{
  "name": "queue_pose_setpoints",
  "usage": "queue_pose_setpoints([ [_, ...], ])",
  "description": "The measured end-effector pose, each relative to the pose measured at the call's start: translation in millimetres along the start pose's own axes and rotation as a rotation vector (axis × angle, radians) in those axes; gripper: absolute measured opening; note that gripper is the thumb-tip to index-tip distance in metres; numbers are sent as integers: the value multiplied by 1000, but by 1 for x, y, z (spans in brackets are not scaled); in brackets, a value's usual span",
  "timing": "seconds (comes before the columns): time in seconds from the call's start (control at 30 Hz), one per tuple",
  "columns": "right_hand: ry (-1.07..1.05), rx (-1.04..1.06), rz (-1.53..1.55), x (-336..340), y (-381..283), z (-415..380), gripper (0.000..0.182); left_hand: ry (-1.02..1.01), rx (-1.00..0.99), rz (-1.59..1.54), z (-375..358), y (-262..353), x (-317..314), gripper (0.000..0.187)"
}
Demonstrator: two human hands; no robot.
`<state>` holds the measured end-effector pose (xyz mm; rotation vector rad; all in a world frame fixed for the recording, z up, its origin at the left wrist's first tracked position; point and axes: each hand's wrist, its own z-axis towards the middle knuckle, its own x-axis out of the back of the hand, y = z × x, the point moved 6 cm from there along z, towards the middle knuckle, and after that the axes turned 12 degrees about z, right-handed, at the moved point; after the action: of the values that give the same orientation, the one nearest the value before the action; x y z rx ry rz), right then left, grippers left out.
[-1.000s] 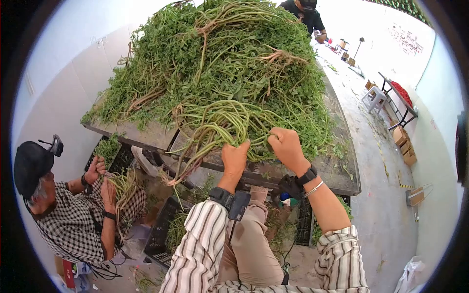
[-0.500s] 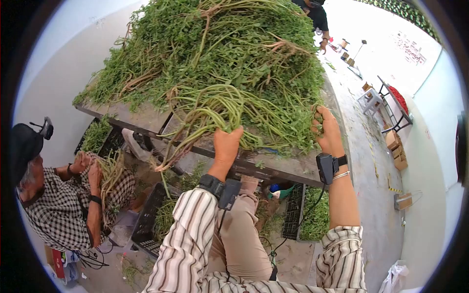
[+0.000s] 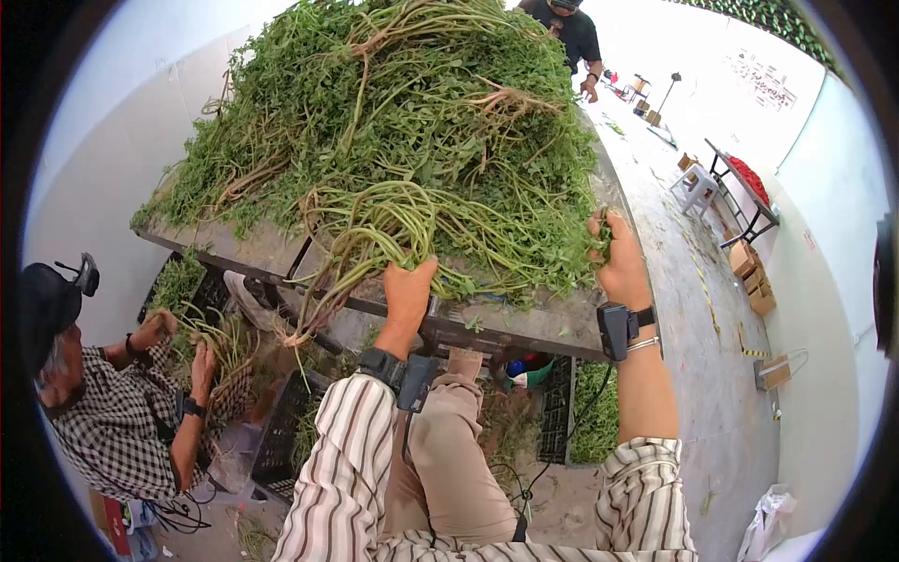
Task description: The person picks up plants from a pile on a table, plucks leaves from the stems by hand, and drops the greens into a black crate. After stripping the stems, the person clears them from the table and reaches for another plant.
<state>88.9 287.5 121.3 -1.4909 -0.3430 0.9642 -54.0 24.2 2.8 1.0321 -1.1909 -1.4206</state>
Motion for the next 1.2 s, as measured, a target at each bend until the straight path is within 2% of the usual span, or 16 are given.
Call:
queue_pose_setpoints([
  [0.17,-8,-69,-24,-11,18,7,16,31,-57,-31,0,2,0,21],
  [0.23,-283,194,-446,-27,19,11,24,21,-30,0,-1,2,1,21],
  [0.27,-282,196,-442,-34,18,6,24,11,-6,29,-1,2,1,21],
  [0.33,-316,136,-764,-59,25,-9,32,12,-54,15,1,1,0,21],
  [0.37,-354,231,-968,-56,40,-1,37,19,-91,-3,1,1,0,21],
  [0.4,-372,228,-959,-62,43,-4,37,35,-88,7,0,0,0,21],
  [0.47,-421,279,-1265,-80,52,-19,39,4,-54,-15,0,-3,-1,23],
  [0.6,-493,446,-1215,-92,51,-28,32,42,-59,60,2,-9,2,26],
  [0.73,-462,467,-1191,-89,41,-25,22,-14,-55,97,2,-13,-1,26],
  [0.8,-496,427,-1300,-88,41,-24,18,25,-143,152,2,-3,0,24],
  [0.87,-579,538,-1237,-92,40,-27,16,-51,-80,155,1,-4,-3,24],
  [0.9,-611,389,-1271,-94,40,-30,16,-4,-87,76,-1,-2,-3,23],
  [1.07,-614,445,-1268,-81,46,-24,17,35,-95,90,-2,2,0,20],
  [1.13,-663,333,-1239,-77,52,-25,19,-20,-57,168,0,-4,-3,21],
  [1.17,-649,457,-1215,-79,47,-28,21,1,-99,119,-2,0,-2,21],
  [1.2,-648,460,-1215,-78,45,-27,21,25,-142,70,-2,5,0,21],
])
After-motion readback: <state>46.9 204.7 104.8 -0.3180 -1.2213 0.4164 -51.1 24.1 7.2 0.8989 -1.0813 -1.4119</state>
